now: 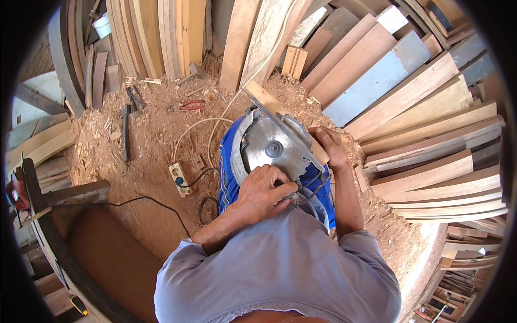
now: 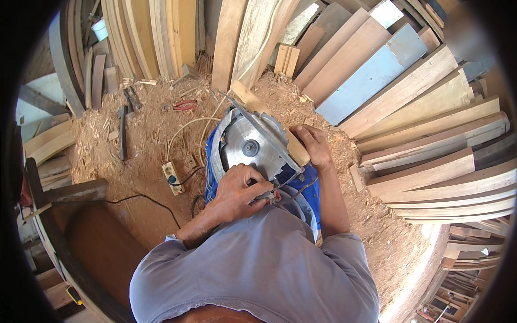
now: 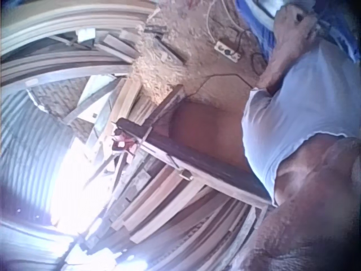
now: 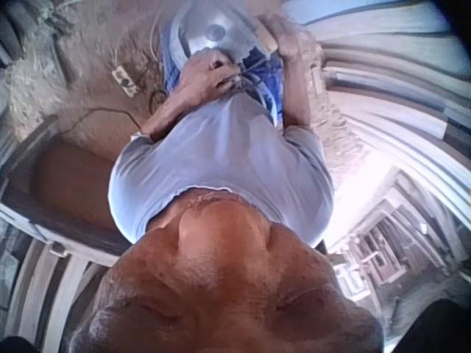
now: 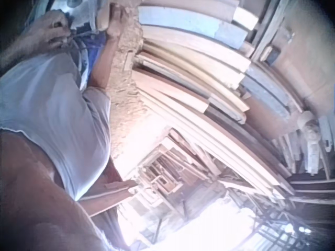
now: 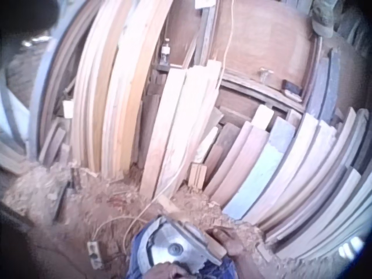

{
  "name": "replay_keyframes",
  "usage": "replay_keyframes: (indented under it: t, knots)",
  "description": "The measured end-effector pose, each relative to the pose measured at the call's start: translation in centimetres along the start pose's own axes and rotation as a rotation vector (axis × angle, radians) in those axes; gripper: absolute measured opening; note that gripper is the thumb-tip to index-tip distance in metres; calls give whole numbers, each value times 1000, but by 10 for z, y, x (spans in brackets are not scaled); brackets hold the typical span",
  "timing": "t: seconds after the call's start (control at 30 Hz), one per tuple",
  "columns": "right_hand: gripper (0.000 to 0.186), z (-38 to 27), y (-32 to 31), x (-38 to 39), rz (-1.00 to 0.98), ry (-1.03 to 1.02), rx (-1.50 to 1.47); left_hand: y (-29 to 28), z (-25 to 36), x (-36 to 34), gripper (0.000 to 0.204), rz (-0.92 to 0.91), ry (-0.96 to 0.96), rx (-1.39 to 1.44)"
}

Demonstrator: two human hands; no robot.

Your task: The person works on a circular saw by manipulating parts near the blade using a small tool.

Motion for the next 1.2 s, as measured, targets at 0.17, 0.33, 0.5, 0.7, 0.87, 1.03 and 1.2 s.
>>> replay_keyframes:
  t: [0.17, 0.33, 0.5, 0.7, 0.87, 1.03, 1.2]
  knots:
    - [43, -6, 3, -1, -25, -60, 91, 0, 4, 3, 38, -27, -31, -24]
    - [43, -10, 10, 2, -16, -52, 147, -4, 4, 7, 34, 4, -39, -31]
    - [41, -6, 11, 10, 3, -84, 121, -4, 6, 13, 32, -11, -53, -37]
    - [41, 19, -7, 30, 85, -33, 70, 8, 12, 18, 28, -109, -54, -29]
    - [36, 17, -63, 53, 419, -58, -493, 20, 13, 21, 30, -140, -15, -30]
    - [43, -26, -86, 73, 137, -24, -1345, 23, 12, 17, 36, -168, -6, -42]
    - [47, -7, -20, 99, 160, 228, -1173, 28, 11, 15, 37, -222, -15, -40]
Point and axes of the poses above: each hand's wrist, its own x-axis away from the middle knuckle, its own y-axis out of the palm, z = x × y, the point moved 9 cm from there along -x, towards the middle knuckle, and after that the axes turned 8 degrees about z, right-handed, at the moved point
